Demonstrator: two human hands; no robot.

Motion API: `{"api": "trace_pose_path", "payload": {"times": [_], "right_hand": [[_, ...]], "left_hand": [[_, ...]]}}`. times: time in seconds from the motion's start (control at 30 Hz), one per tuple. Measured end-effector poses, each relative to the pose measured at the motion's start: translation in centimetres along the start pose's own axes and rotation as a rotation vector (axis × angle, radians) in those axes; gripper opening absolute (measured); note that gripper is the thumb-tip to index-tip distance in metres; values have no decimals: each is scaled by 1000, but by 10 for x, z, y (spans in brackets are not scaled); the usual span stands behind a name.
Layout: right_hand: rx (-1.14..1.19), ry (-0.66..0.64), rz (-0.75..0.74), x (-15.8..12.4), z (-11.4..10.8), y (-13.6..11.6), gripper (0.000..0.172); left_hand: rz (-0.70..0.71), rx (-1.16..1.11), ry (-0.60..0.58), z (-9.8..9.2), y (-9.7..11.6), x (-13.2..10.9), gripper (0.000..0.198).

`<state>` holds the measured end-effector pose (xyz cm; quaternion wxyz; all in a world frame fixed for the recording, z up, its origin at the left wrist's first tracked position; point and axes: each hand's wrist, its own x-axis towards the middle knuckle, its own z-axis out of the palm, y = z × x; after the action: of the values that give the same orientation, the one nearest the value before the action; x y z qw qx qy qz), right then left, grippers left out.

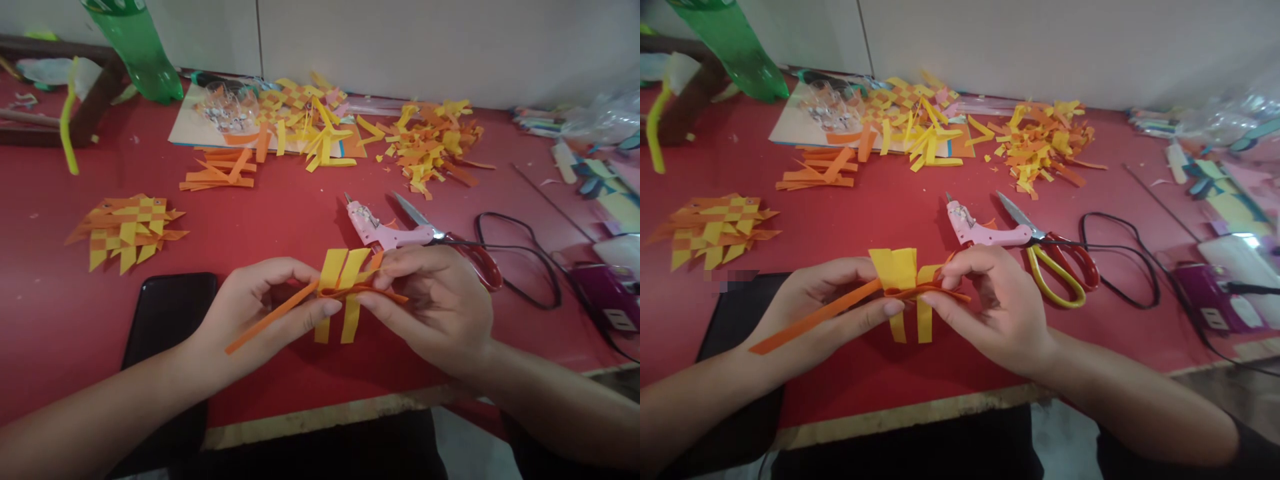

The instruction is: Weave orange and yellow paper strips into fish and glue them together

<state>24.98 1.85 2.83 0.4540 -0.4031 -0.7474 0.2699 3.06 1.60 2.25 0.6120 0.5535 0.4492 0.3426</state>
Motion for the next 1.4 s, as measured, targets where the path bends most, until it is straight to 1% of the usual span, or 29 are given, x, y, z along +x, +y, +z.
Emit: {"api": "trace_pose_path", "payload": {"times": [0.27, 0.43, 0.77, 0.97, 1.2, 1.3, 1.4], "right_hand": [[49, 26, 13, 1, 2, -1, 32], [44, 13, 17, 0, 2, 0, 30], [68, 38, 27, 0, 3, -1, 33], [116, 44, 72, 2, 3, -2, 32], [122, 35, 102, 0, 3, -2, 34], [184, 32, 118, 1, 2, -1, 37], [252, -9, 163, 2, 0, 1, 37]], "left_hand": [[4, -17, 46, 3, 6, 2, 7], [-12, -30, 14, 1, 5, 1, 5], [-77, -87, 31, 0, 5, 1, 4], [-90, -51, 45, 0, 8, 3, 9], [-101, -27, 56, 0, 7, 3, 16], [-99, -17, 80, 0, 10, 4, 17], [-108, -37, 118, -1, 12, 5, 18]]}}
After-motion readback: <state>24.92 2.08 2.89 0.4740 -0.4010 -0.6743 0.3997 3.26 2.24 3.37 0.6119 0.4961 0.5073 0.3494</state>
